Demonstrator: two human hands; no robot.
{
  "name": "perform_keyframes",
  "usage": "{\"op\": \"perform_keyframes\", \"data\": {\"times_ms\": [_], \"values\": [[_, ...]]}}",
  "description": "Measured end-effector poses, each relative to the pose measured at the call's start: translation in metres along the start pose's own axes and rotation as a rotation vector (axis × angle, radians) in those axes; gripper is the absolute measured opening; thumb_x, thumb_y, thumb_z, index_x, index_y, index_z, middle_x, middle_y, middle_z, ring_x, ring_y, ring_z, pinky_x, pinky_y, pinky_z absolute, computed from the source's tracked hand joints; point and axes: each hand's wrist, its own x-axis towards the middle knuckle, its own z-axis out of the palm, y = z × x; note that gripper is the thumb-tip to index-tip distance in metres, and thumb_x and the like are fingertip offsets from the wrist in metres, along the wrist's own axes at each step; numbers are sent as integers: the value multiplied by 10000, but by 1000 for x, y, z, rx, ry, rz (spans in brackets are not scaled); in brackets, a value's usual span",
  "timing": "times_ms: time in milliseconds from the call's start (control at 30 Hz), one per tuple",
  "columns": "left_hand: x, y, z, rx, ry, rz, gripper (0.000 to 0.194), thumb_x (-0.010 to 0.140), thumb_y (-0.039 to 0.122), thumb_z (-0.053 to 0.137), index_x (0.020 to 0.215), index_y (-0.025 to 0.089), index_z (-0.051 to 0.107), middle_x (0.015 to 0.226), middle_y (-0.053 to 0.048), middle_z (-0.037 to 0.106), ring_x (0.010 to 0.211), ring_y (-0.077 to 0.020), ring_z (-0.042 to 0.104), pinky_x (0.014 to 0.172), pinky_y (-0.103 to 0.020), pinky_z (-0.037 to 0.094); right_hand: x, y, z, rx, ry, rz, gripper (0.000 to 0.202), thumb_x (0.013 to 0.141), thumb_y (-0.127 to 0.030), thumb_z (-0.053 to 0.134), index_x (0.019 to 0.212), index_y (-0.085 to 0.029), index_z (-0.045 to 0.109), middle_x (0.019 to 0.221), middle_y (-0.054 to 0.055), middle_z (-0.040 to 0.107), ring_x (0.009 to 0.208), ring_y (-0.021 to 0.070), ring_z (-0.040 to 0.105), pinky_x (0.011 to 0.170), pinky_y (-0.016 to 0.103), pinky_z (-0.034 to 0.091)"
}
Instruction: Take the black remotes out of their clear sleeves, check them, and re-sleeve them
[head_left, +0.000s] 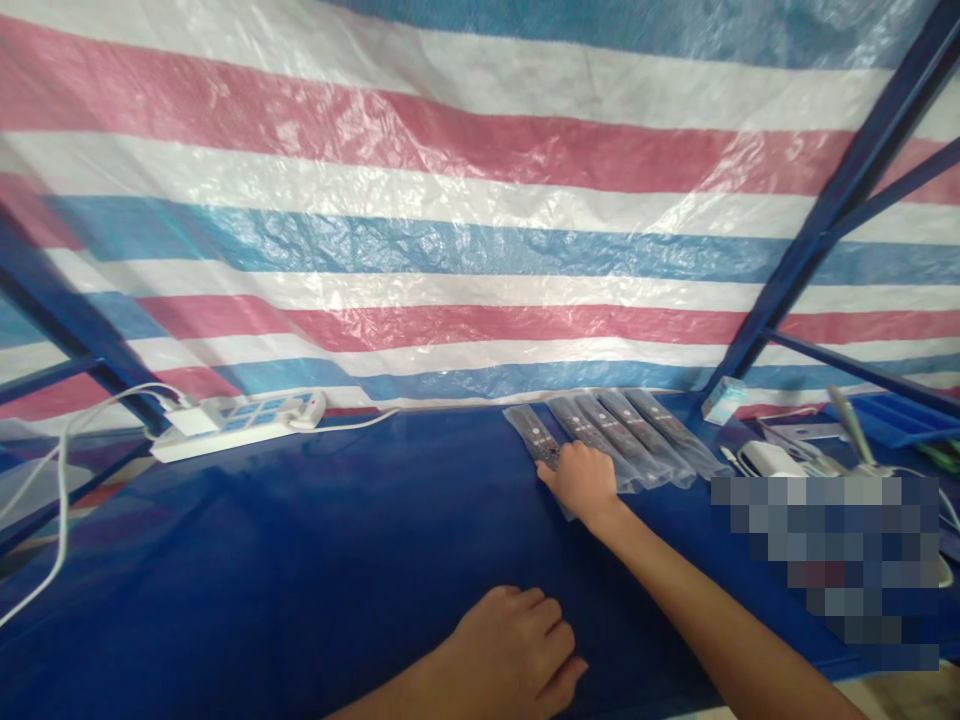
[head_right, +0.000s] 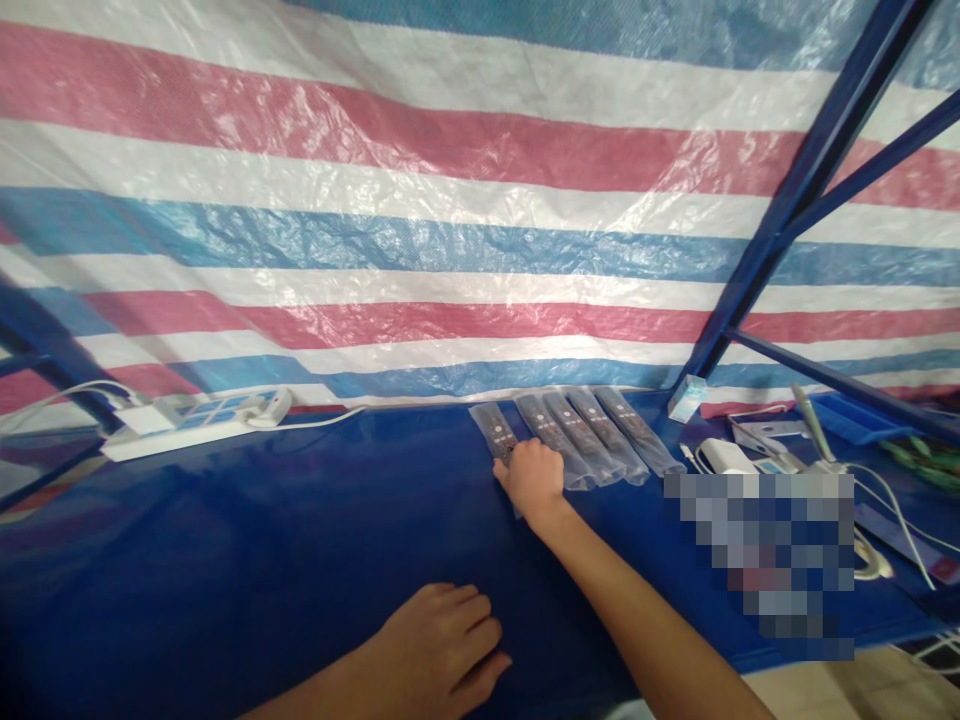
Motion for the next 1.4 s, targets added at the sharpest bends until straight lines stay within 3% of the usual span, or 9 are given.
{"op": "perform_keyframes", "data": {"times_ms": [133, 233, 367, 500, 600, 867, 1033, 1200, 1400], "values": [[0, -3, 0, 2, -9, -29, 215, 871, 337, 540, 715, 193, 508, 659, 20, 598, 588, -127, 553, 524, -247, 376, 18, 10, -1, -20, 39, 44, 406, 886, -427, 515, 940, -61, 682, 910, 200, 686, 857, 281, 672, 660, 316, 468], [1, -5, 3, 9, -2, -83, 173, 871, 295, 526, 730, 198, 503, 671, 16, 600, 606, -139, 565, 549, -253, 413, 9, 12, -4, -29, 91, 14, 448, 905, -447, 480, 1017, -46, 644, 983, 214, 654, 937, 305, 634, 705, 350, 459], [2, -14, 6, 89, 65, -281, 115, 862, 213, 476, 751, 202, 507, 719, -17, 603, 687, -188, 590, 605, -299, 472, -26, 12, 0, 51, 235, -261, 333, 935, -384, 425, 913, -130, 639, 910, 136, 643, 902, 255, 599, 748, 344, 415], [0, -31, 7, 136, 49, -465, 132, 864, 150, 415, 825, 190, 534, 798, -47, 610, 778, -215, 588, 678, -342, 502, -57, 11, 16, 201, 162, -557, 251, 922, -270, 436, 768, -194, 618, 771, 38, 625, 755, 163, 574, 689, 280, 377], [-1, -42, 5, 88, -17, -530, 158, 873, 138, 389, 829, 187, 533, 839, -52, 608, 824, -216, 582, 721, -353, 502, -62, 9, 25, 224, 85, -638, 196, 896, -230, 468, 760, -195, 604, 764, 22, 620, 747, 152, 563, 673, 266, 366], [14, -72, -3, -57, -196, -485, 156, 907, 202, 376, 851, 194, 521, 862, -32, 609, 811, -185, 587, 702, -303, 462, -38, 1, 19, 238, -74, -612, 194, 894, -240, 467, 751, -195, 589, 747, 3, 620, 722, 136, 581, 635, 248, 348], [15, -89, 0, -66, -101, -541, 153, 910, 212, 379, 828, 197, 507, 832, -24, 597, 802, -177, 572, 705, -296, 442, -33, 1, 28, 330, 12, -538, 164, 892, -242, 474, 770, -199, 576, 793, 9, 609, 742, 136, 561, 664, 248, 371], [18, -96, 6, -63, -3, -587, 154, 905, 199, 387, 822, 202, 517, 844, -28, 591, 831, -178, 551, 756, -299, 438, -26, -8, 35, 324, 133, -489, 113, 886, -199, 479, 867, -200, 591, 912, 41, 611, 877, 173, 540, 795, 278, 399], [31, -112, 9, 14, -30, -651, 155, 878, 153, 384, 828, 196, 523, 884, -53, 594, 887, -195, 553, 807, -305, 438, 0, -35, 38, 278, 156, -441, 185, 889, -145, 420, 872, -195, 597, 935, 62, 615, 920, 194, 529, 807, 295, 400]]}}
